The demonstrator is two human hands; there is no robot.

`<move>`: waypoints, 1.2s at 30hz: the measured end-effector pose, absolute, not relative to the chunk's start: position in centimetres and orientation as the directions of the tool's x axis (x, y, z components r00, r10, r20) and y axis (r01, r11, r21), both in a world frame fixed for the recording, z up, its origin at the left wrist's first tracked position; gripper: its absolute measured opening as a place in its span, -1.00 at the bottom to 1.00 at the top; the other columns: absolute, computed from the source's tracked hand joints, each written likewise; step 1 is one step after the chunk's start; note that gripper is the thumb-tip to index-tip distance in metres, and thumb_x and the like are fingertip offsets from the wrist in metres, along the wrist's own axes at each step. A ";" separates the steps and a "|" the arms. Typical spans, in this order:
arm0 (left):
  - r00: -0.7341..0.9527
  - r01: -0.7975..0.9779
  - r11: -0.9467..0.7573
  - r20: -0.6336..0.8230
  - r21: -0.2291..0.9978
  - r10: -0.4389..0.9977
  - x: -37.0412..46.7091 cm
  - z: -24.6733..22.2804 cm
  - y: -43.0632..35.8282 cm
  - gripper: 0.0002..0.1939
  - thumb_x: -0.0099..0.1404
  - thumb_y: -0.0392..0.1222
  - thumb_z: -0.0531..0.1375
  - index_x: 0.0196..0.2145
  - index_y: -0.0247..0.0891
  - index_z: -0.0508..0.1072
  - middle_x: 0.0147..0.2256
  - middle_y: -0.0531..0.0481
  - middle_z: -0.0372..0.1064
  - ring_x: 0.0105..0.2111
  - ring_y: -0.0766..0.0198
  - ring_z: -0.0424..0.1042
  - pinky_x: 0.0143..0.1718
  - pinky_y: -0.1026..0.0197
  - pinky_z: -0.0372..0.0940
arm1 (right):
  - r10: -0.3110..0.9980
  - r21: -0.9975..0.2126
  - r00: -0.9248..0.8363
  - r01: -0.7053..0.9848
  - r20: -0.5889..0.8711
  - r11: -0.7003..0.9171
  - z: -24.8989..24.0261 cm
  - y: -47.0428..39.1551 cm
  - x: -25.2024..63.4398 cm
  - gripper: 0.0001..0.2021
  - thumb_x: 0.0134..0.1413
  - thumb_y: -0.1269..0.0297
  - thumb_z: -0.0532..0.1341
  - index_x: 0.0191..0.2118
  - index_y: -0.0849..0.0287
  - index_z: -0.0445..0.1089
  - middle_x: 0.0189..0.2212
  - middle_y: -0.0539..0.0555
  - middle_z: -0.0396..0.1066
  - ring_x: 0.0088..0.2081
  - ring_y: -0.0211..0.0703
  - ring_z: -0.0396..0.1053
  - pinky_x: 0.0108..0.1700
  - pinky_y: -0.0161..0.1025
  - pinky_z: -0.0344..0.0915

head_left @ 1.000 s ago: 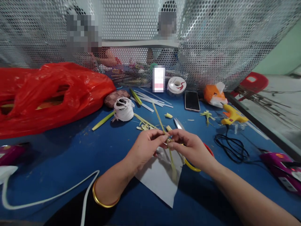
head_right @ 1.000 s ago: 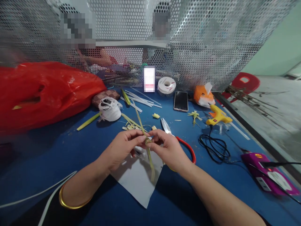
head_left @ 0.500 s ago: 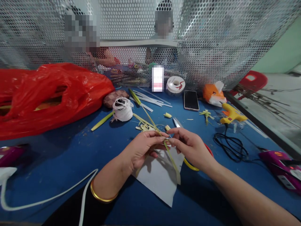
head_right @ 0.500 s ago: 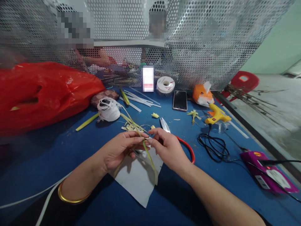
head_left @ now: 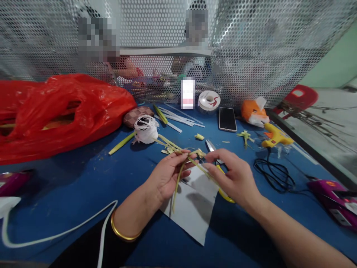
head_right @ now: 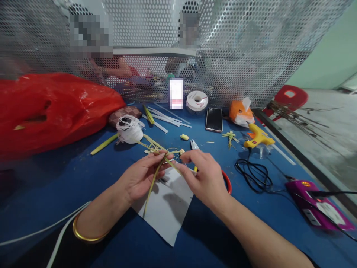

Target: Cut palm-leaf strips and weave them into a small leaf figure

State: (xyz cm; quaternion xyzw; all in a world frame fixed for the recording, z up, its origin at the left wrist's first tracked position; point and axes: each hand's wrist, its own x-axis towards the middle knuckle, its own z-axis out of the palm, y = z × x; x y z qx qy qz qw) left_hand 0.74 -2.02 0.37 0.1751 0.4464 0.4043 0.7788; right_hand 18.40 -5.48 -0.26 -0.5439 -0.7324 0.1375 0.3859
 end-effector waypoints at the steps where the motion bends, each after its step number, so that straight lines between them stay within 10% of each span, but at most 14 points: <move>1: 0.262 -0.480 0.599 -0.546 0.641 0.796 0.7 0.4 -2.0 -0.93 0.25 -0.38 0.22 -0.30 -0.29 0.47 -0.31 -0.06 0.54 -0.43 0.34 0.53 -0.56 0.42 0.33 | 0.928 -0.638 -0.155 0.687 0.340 0.348 -0.3 -5.5 18.3 -0.85 0.16 0.15 0.20 -0.25 0.10 0.39 -0.37 0.06 0.48 -0.33 -0.09 0.41 -0.28 -0.20 0.26; 4: 0.246 -0.484 0.573 -0.526 0.661 0.814 0.8 0.3 -2.1 -0.92 0.24 -0.37 0.23 -0.31 -0.26 0.49 -0.31 -0.03 0.54 -0.39 0.34 0.53 -0.58 0.44 0.28 | 0.951 -0.638 -0.236 0.705 0.201 0.310 -0.7 -5.4 18.1 -0.87 0.20 0.20 0.15 -0.31 0.08 0.39 -0.50 0.00 0.46 -0.47 -0.17 0.37 -0.40 -0.26 0.20; 12: 0.413 -0.432 0.611 -0.457 0.663 0.788 0.8 0.0 -2.3 -0.81 0.24 -0.32 0.24 -0.17 -0.20 0.54 -0.10 -0.07 0.52 -0.14 0.25 0.51 -0.52 0.42 0.31 | 0.876 -0.340 -0.287 0.838 0.387 0.426 -1.1 -4.6 19.1 -0.79 0.27 0.35 0.06 -0.30 0.12 0.43 -0.41 0.08 0.50 -0.34 -0.08 0.42 -0.15 -0.11 0.21; 20: 0.343 -0.249 0.575 -0.484 0.780 0.805 1.2 0.0 -2.9 -0.84 0.20 -0.24 0.28 -0.23 -0.28 0.56 -0.22 -0.13 0.56 -0.27 0.26 0.53 -0.52 0.40 0.27 | 0.849 -0.511 -0.104 0.758 0.519 0.405 -0.3 -4.9 19.0 -0.83 0.23 0.26 0.15 -0.16 0.14 0.46 -0.24 0.16 0.46 -0.16 0.00 0.39 -0.12 -0.08 0.24; 28: 0.519 0.120 0.447 -0.439 0.887 0.733 2.3 -0.5 -4.6 -0.73 0.05 -0.08 0.33 -0.36 -0.36 0.59 -0.38 -0.13 0.53 -0.36 0.22 0.48 -0.66 0.40 0.07 | 0.933 -0.866 -0.231 0.361 0.275 0.345 -0.3 -5.1 18.4 -0.88 0.11 0.24 0.29 -0.26 0.13 0.52 -0.45 0.00 0.33 -0.39 -0.21 0.32 -0.35 -0.26 0.27; 36: 0.516 0.060 0.540 -0.489 0.840 0.704 2.4 -0.7 -4.6 -0.87 0.07 -0.22 0.25 -0.47 -0.34 0.54 -0.51 -0.04 0.47 -0.46 0.27 0.47 -0.67 0.40 0.15 | 0.793 -0.655 -0.307 0.449 0.526 0.608 0.2 -5.9 17.9 -0.87 0.18 0.41 0.21 -0.41 0.17 0.37 -0.48 0.00 0.42 -0.42 -0.25 0.34 -0.36 -0.27 0.25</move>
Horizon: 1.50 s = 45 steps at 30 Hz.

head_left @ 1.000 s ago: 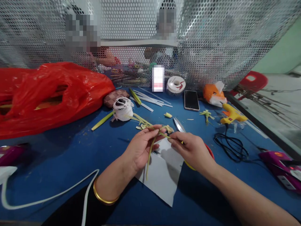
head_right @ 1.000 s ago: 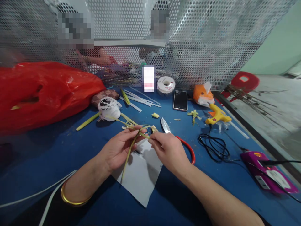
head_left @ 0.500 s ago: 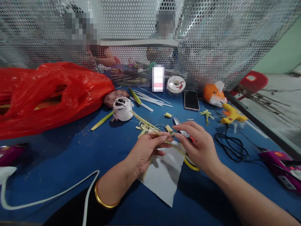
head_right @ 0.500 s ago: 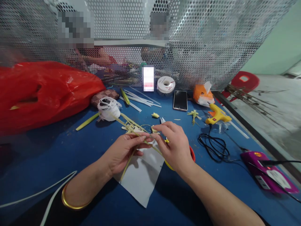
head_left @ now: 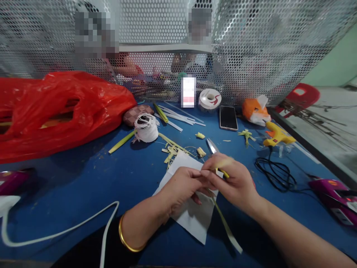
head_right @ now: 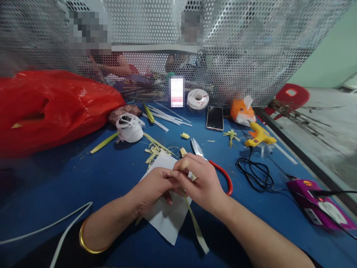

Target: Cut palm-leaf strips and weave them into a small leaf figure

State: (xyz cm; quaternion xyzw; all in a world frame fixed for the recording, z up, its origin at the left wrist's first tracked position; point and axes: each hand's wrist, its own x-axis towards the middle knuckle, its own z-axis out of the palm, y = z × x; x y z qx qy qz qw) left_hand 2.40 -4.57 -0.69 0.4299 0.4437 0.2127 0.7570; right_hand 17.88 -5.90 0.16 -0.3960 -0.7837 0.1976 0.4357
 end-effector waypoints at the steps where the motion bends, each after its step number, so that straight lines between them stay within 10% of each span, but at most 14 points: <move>1: 0.490 0.035 0.550 -0.494 0.834 0.718 2.3 -0.7 -4.3 -0.89 0.07 -0.24 0.24 -0.48 -0.35 0.53 -0.53 -0.04 0.45 -0.48 0.29 0.47 -0.69 0.42 0.12 | 0.753 -0.581 -0.296 0.493 0.588 0.647 0.1 -6.0 17.9 -0.90 0.18 0.44 0.21 -0.38 0.17 0.37 -0.47 0.01 0.44 -0.40 -0.24 0.36 -0.34 -0.25 0.26; 8: 0.509 -0.272 0.714 -0.533 0.645 0.676 1.0 0.0 -2.7 -0.89 0.17 -0.35 0.22 -0.38 -0.41 0.56 -0.49 -0.04 0.46 -0.62 0.49 0.34 -0.73 0.49 0.04 | 0.417 -0.038 -0.542 0.577 0.729 0.816 -0.9 -6.6 17.8 -0.91 0.16 0.51 0.20 -0.23 0.30 0.43 -0.40 0.15 0.51 -0.37 -0.14 0.40 -0.25 -0.14 0.28; 16: 0.488 -0.411 0.755 -0.577 0.510 0.655 0.7 0.8 -1.9 -0.83 0.31 -0.40 0.14 -0.34 -0.45 0.55 -0.40 -0.14 0.52 -0.48 0.37 0.51 -0.55 0.47 0.35 | 0.357 0.169 -0.726 0.542 0.588 0.823 -0.9 -6.5 17.8 -0.83 0.21 0.51 0.12 -0.20 0.37 0.46 -0.37 0.17 0.51 -0.35 -0.07 0.38 -0.23 -0.10 0.28; 45: 0.443 -0.484 0.692 -0.532 0.536 0.721 1.7 0.0 -2.7 -0.91 0.24 -0.39 0.22 -0.32 -0.44 0.54 -0.37 -0.16 0.54 -0.37 0.32 0.53 -0.24 0.35 0.42 | 0.364 0.163 -0.815 0.476 0.451 0.864 -1.5 -6.9 15.8 -0.79 0.28 0.47 0.07 -0.12 0.31 0.44 -0.39 0.09 0.42 -0.31 -0.12 0.34 -0.11 -0.09 0.24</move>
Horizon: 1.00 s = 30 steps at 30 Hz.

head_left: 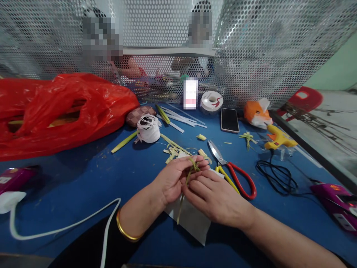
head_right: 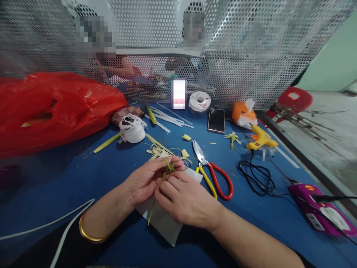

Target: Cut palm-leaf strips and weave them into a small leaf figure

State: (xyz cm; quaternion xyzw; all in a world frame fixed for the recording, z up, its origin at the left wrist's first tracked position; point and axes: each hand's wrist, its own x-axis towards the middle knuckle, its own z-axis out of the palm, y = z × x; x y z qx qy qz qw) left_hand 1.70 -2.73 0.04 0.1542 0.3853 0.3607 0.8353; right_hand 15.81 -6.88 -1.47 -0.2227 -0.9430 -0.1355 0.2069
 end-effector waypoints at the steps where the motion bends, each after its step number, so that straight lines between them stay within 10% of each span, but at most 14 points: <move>1: 0.448 -0.476 0.690 -0.525 0.545 0.723 1.8 -0.1 -2.8 -0.90 0.24 -0.39 0.22 -0.32 -0.44 0.55 -0.36 -0.16 0.54 -0.37 0.32 0.53 -0.25 0.36 0.41 | 0.363 0.170 -0.816 0.477 0.450 0.862 -1.6 -6.9 15.8 -0.81 0.27 0.46 0.08 -0.17 0.28 0.45 -0.40 0.09 0.42 -0.32 -0.12 0.34 -0.11 -0.08 0.24; 6: 0.435 -0.443 0.663 -0.502 0.603 0.748 2.2 -0.3 -3.3 -0.90 0.21 -0.39 0.23 -0.35 -0.44 0.58 -0.38 -0.15 0.54 -0.39 0.34 0.50 -0.27 0.37 0.37 | 0.366 0.122 -0.789 0.479 0.494 0.869 -1.5 -7.1 15.8 -0.78 0.26 0.46 0.05 -0.31 0.22 0.43 -0.45 0.07 0.43 -0.38 -0.12 0.33 -0.16 -0.06 0.25; 12: 0.424 -0.348 0.627 -0.479 0.697 0.768 1.9 -0.3 -3.3 -0.88 0.20 -0.36 0.23 -0.36 -0.42 0.59 -0.41 -0.13 0.55 -0.45 0.35 0.51 -0.40 0.39 0.36 | 0.638 -0.395 -0.278 0.592 0.718 0.702 -0.9 -6.9 17.0 -0.90 0.17 0.48 0.13 -0.30 0.16 0.34 -0.45 0.01 0.45 -0.41 -0.22 0.39 -0.25 -0.20 0.29; 17: 0.435 -0.314 0.598 -0.448 0.737 0.781 1.7 0.2 -3.3 -0.86 0.20 -0.30 0.25 -0.33 -0.43 0.58 -0.35 -0.20 0.57 -0.42 0.25 0.56 -0.42 0.35 0.41 | 0.801 -0.750 0.157 0.489 0.578 0.445 -1.0 -6.2 17.6 -0.90 0.16 0.37 0.20 -0.40 0.15 0.37 -0.39 0.04 0.39 -0.40 -0.22 0.37 -0.37 -0.25 0.30; 30: 0.348 -0.410 0.480 -0.354 0.775 0.868 1.3 0.6 -3.2 -0.86 0.23 -0.28 0.24 -0.34 -0.40 0.60 -0.29 -0.18 0.56 -0.42 0.28 0.55 -0.44 0.38 0.42 | 0.950 -0.978 0.236 0.029 0.205 0.204 -1.8 -5.4 17.1 -0.81 0.06 0.21 0.30 -0.45 0.21 0.42 -0.48 0.01 0.38 -0.50 -0.26 0.40 -0.43 -0.29 0.38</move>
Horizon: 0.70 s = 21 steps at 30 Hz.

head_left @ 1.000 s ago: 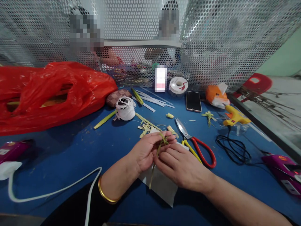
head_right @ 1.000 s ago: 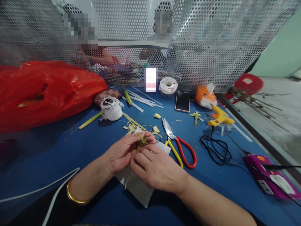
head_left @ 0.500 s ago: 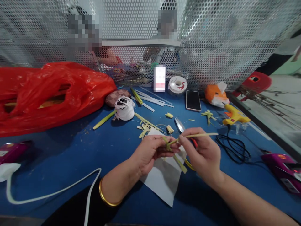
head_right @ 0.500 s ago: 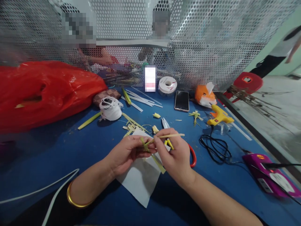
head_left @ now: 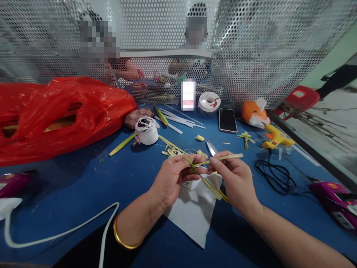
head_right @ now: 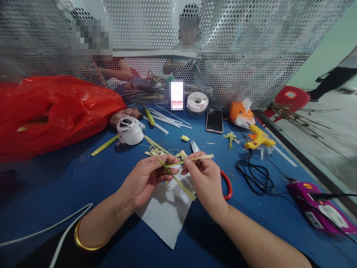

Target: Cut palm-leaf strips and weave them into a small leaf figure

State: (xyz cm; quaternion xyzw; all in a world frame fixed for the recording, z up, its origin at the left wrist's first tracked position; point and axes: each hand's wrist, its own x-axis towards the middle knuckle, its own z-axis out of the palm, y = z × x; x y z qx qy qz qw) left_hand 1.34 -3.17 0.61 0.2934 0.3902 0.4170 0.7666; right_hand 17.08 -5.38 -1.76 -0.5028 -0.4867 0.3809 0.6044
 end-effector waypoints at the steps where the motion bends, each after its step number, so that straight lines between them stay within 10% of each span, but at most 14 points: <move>1: 0.346 -0.416 0.474 -0.347 0.776 0.872 1.3 0.7 -3.2 -0.86 0.23 -0.28 0.24 -0.34 -0.40 0.60 -0.27 -0.18 0.56 -0.42 0.29 0.55 -0.45 0.39 0.42 | 0.963 -0.988 0.226 -0.024 0.146 0.155 -1.7 -5.3 17.0 -0.80 0.03 0.19 0.32 -0.45 0.22 0.42 -0.52 0.01 0.39 -0.52 -0.26 0.39 -0.43 -0.29 0.38; 9: 0.437 -0.431 0.585 -0.408 0.687 0.801 1.3 0.9 -3.1 -0.84 0.28 -0.33 0.18 -0.34 -0.42 0.58 -0.31 -0.18 0.56 -0.42 0.29 0.56 -0.44 0.39 0.44 | 0.942 -0.932 -0.052 -0.143 -0.330 -0.334 -1.8 -5.0 16.7 -0.65 -0.10 0.01 0.34 -0.39 0.22 0.36 -0.61 -0.02 0.36 -0.59 -0.25 0.32 -0.51 -0.28 0.26; 13: 0.404 -0.471 0.580 -0.422 0.665 0.811 1.0 0.9 -2.8 -0.84 0.29 -0.34 0.17 -0.32 -0.43 0.56 -0.28 -0.21 0.56 -0.36 0.25 0.57 -0.38 0.37 0.46 | 0.987 -0.934 0.159 0.356 0.024 -0.035 -1.9 -5.3 17.1 -0.71 0.02 0.03 0.26 -0.32 0.16 0.29 -0.63 -0.07 0.33 -0.61 -0.23 0.29 -0.55 -0.31 0.18; 17: 0.358 -0.540 0.564 -0.436 0.625 0.826 0.5 1.0 -2.3 -0.83 0.31 -0.35 0.15 -0.32 -0.42 0.55 -0.28 -0.18 0.56 -0.36 0.28 0.56 -0.37 0.37 0.47 | 0.907 -0.450 -0.002 0.868 0.420 0.210 -1.7 -5.4 18.1 -0.80 0.03 0.15 0.27 -0.34 0.12 0.27 -0.62 -0.05 0.37 -0.63 -0.19 0.31 -0.59 -0.33 0.01; 21: 0.310 -0.597 0.540 -0.450 0.593 0.837 0.2 1.3 -1.9 -0.83 0.32 -0.37 0.13 -0.32 -0.42 0.54 -0.28 -0.16 0.56 -0.35 0.29 0.57 -0.36 0.37 0.47 | 0.851 -0.183 -0.334 0.882 0.405 0.434 -1.3 -5.3 18.5 -0.89 0.09 0.32 0.22 -0.42 0.13 0.27 -0.56 -0.03 0.42 -0.60 -0.22 0.34 -0.58 -0.32 0.05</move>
